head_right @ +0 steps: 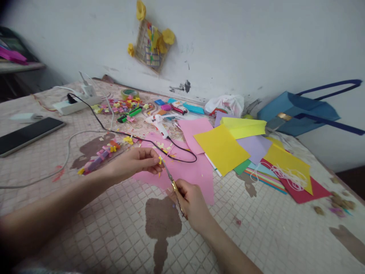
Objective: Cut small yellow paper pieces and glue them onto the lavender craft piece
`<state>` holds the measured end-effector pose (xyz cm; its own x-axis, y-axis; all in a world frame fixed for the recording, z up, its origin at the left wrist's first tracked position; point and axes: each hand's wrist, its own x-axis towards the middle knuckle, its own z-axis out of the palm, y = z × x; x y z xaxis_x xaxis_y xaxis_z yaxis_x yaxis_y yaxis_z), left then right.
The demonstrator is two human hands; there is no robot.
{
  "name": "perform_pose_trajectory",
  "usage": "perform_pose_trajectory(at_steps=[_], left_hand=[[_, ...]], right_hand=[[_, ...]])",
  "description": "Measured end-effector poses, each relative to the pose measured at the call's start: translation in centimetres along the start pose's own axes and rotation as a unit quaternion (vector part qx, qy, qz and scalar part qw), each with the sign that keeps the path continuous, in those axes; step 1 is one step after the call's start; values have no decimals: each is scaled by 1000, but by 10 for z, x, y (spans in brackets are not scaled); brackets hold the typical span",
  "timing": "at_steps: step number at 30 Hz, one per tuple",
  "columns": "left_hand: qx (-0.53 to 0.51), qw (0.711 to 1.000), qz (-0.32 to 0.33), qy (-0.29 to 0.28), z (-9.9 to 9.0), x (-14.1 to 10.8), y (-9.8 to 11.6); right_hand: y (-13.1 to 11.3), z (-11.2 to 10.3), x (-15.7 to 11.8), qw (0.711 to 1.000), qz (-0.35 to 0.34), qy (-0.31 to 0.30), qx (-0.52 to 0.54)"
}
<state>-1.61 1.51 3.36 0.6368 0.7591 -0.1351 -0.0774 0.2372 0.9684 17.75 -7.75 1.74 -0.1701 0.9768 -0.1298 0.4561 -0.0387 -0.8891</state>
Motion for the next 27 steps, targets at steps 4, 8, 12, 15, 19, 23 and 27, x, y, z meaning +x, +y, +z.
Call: perform_pose_trajectory(at_steps=[4,8,12,15,19,23,27], left_hand=[[-19,1000,-3,6,2,0,1],[-31,1000,-2,2,-1,1,0],[-30,999,1,-27,-7,2,0],[-33,998,-10,-45,-10,1,4],[-61,995,-33,-65,-11,0,9],[-83,991,-52,-85,-13,0,10],[-97,989,-51,-100,-14,-1,12]], right_hand=[[1,0,0,1000,-6,-1,-2],[0,0,0,1000,-8,1,-2],[0,0,0,1000,-4,-6,5],[-1,-1,-2,1000,1,-23,18],[-3,-4,-3,999,12,-43,29],[0,-4,-3,997,19,-51,51],[3,-5,-4,991,30,-77,103]])
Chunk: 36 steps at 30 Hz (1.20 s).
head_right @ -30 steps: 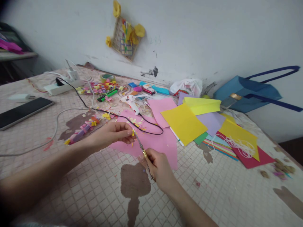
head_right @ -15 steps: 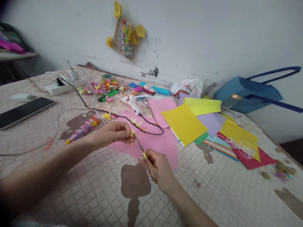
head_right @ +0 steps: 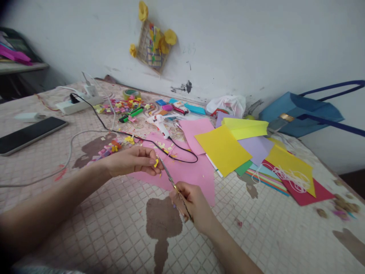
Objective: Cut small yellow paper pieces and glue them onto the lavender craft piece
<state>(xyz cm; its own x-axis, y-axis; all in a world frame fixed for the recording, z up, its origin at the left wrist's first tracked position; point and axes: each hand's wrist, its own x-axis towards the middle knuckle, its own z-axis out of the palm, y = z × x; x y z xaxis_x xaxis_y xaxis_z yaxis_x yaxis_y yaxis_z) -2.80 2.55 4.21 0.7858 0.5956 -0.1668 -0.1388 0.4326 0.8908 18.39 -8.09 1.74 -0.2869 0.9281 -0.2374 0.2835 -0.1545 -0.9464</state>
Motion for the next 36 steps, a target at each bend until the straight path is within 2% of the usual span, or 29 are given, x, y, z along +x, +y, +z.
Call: perform_pose_trajectory(at_steps=[7,14,25,36], left_hand=[[2,999,-25,-23,0,-2,2],[18,999,-35,-34,-3,-1,0],[9,998,-39,-52,-5,-1,-2],[17,998,-34,-52,-5,-1,-2]], right_hand=[[-9,-7,-3,998,-15,-58,1],[-9,-9,-2,997,-20,-72,-13],[-5,-12,-3,996,-31,-68,-40],[-14,-10,-5,996,-26,-59,-58]])
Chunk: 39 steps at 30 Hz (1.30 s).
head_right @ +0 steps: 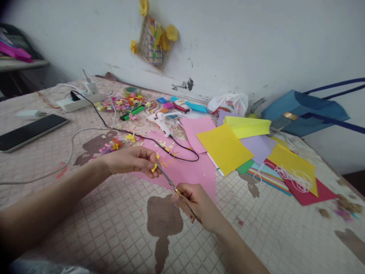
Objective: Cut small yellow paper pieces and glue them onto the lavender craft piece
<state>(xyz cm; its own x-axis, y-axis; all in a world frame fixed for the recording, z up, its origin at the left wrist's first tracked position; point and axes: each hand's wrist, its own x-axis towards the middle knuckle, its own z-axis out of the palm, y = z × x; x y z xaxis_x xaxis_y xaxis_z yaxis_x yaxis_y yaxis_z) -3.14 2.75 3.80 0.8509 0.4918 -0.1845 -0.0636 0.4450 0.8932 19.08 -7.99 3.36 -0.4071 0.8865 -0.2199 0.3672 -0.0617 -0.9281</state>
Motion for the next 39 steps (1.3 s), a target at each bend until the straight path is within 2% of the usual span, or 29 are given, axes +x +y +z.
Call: perform_pose_trajectory(at_steps=[11,19,26,31,39], left_hand=[[12,1000,-11,1,-1,-1,2],[34,998,-23,-48,-7,-3,2],[26,997,-24,-67,-8,-3,1],[12,999,-24,-46,-7,-1,-1],[14,999,10,29,-2,3,-3]], right_hand=[[2,-1,0,1000,12,-9,-6],[1,-1,-1,999,20,-26,-14],[-1,-4,-2,998,-8,-69,-8],[-1,-4,-1,998,1,-59,-7],[5,-1,2,1000,-2,-17,9]])
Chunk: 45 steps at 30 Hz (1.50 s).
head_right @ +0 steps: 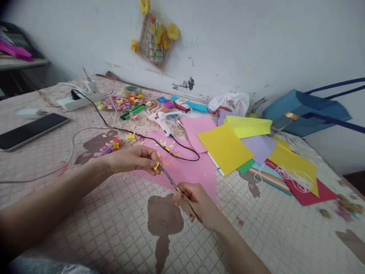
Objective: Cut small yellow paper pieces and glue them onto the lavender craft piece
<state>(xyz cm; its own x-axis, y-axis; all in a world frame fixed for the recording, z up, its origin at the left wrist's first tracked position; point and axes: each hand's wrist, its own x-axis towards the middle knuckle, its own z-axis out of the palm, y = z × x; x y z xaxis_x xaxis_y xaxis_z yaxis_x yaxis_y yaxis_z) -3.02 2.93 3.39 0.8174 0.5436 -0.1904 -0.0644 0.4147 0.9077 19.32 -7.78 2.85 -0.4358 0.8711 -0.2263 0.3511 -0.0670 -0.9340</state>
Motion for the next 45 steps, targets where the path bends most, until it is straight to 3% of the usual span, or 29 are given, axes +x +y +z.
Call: perform_pose_trajectory(at_steps=[34,45], left_hand=[[1,1000,3,-2,2,0,-2],[-9,1000,5,4,2,1,-3]], right_hand=[[2,1,1,999,17,25,-25],[3,0,0,1000,20,3,4]])
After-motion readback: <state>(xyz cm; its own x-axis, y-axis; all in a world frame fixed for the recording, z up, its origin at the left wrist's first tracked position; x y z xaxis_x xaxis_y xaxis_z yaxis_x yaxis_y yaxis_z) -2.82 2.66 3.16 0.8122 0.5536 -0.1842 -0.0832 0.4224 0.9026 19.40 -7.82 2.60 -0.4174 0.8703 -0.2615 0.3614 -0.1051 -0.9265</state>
